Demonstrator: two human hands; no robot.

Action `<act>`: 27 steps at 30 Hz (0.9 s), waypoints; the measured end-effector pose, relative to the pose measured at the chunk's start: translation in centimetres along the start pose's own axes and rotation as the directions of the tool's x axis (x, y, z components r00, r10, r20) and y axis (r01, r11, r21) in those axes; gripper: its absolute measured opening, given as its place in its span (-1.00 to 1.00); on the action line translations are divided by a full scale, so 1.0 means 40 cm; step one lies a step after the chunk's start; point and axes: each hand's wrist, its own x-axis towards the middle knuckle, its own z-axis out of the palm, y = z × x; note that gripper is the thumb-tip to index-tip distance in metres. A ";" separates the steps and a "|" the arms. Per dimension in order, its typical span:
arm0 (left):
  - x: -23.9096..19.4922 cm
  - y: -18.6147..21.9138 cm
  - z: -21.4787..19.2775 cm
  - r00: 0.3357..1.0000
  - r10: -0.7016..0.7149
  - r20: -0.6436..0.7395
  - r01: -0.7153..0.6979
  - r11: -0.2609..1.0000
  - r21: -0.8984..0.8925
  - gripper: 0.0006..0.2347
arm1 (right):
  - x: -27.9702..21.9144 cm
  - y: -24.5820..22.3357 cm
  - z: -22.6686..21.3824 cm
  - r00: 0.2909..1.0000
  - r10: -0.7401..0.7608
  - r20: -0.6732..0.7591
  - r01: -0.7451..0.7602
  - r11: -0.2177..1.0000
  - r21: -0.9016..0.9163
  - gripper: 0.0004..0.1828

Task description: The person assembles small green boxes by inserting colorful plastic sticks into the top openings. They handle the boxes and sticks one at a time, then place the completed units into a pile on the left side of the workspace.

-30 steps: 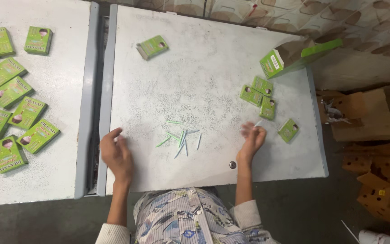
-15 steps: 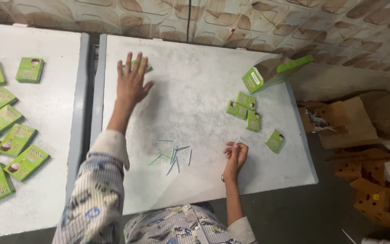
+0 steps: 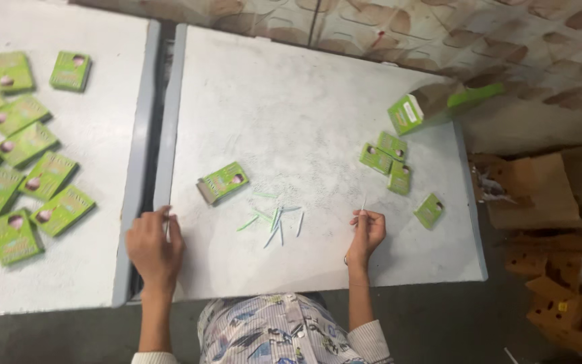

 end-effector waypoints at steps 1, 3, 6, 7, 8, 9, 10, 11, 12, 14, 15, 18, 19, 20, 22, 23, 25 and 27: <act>-0.020 0.017 -0.012 0.998 0.061 0.026 -0.061 0.998 -0.027 -0.69 | -0.005 -0.003 -0.004 1.000 -0.010 0.006 0.010 1.000 -0.015 -0.93; -0.019 0.047 -0.019 0.979 0.142 0.147 -0.145 0.989 0.007 -0.43 | -0.017 -0.006 -0.002 0.998 -0.038 0.052 0.038 0.999 -0.008 -0.91; 0.063 0.061 0.016 0.870 0.382 0.313 -0.461 0.855 0.237 -0.22 | -0.041 -0.007 0.026 0.995 -0.025 0.098 0.026 1.000 -0.007 -0.87; 0.094 0.054 0.035 0.829 0.440 0.344 -0.516 0.839 0.172 -0.29 | -0.049 -0.005 0.036 0.994 -0.012 0.108 0.013 1.000 -0.012 -0.86; 0.116 0.053 0.063 0.783 0.497 0.373 -0.567 0.818 0.099 -0.35 | -0.063 -0.003 0.039 0.990 -0.008 0.139 0.009 1.000 -0.006 -0.85; 0.123 0.048 0.081 0.732 0.554 0.396 -0.611 0.791 0.024 -0.41 | -0.080 0.000 0.042 0.986 -0.004 0.169 0.005 1.000 0.000 -0.85; 0.130 0.045 0.098 0.745 0.491 0.452 -0.566 0.824 0.038 -0.46 | -0.093 0.003 0.047 0.981 -0.002 0.195 0.001 1.000 0.008 -0.84; 0.132 0.051 0.113 0.752 0.425 0.504 -0.519 0.853 0.055 -0.50 | -0.106 0.002 0.048 0.978 -0.001 0.208 0.004 1.000 -0.015 -0.85; 0.137 0.051 0.116 0.751 0.360 0.553 -0.478 0.875 0.079 -0.55 | -0.120 0.002 0.058 0.976 0.001 0.218 0.006 1.000 -0.031 -0.86; 0.129 0.073 0.113 0.804 0.313 0.506 -0.400 0.914 0.070 -0.59 | -0.141 -0.007 0.078 0.968 -0.029 0.247 0.050 0.995 -0.081 -0.86; 0.126 0.079 0.105 0.826 0.288 0.484 -0.361 0.930 0.063 -0.60 | -0.151 -0.013 0.086 0.962 -0.059 0.268 0.092 0.989 -0.115 -0.86; 0.094 0.113 0.083 0.881 0.314 0.354 -0.344 0.939 0.024 -0.53 | -0.195 -0.057 0.088 0.958 -0.083 0.276 0.136 0.974 -0.181 -0.85; 0.081 0.124 0.073 0.905 0.338 0.259 -0.354 0.935 0.017 -0.58 | -0.211 -0.079 0.093 0.959 -0.085 0.269 0.140 0.971 -0.195 -0.85; 0.071 0.131 0.063 0.921 0.355 0.159 -0.362 0.932 0.015 -0.63 | -0.228 -0.103 0.103 0.956 -0.071 0.284 0.129 0.973 -0.191 -0.85; 0.031 0.146 0.036 0.960 0.279 0.020 -0.274 0.953 -0.125 -0.76 | -0.273 -0.161 0.126 0.948 -0.037 0.316 0.099 0.978 -0.182 -0.85; 0.005 0.160 0.025 0.983 0.183 -0.002 -0.177 0.948 -0.264 -0.82 | -0.291 -0.190 0.145 0.927 -0.040 0.373 0.101 0.984 -0.144 -0.87; -0.060 0.180 -0.011 0.984 0.028 0.176 0.083 0.801 -0.593 -0.84 | -0.331 -0.251 0.176 0.875 -0.037 0.482 0.084 0.994 -0.076 -0.90; -0.087 0.203 -0.045 0.859 0.062 0.508 0.434 0.437 -0.787 -0.75 | -0.354 -0.315 0.209 0.813 -0.138 0.565 0.212 0.975 -0.069 -0.90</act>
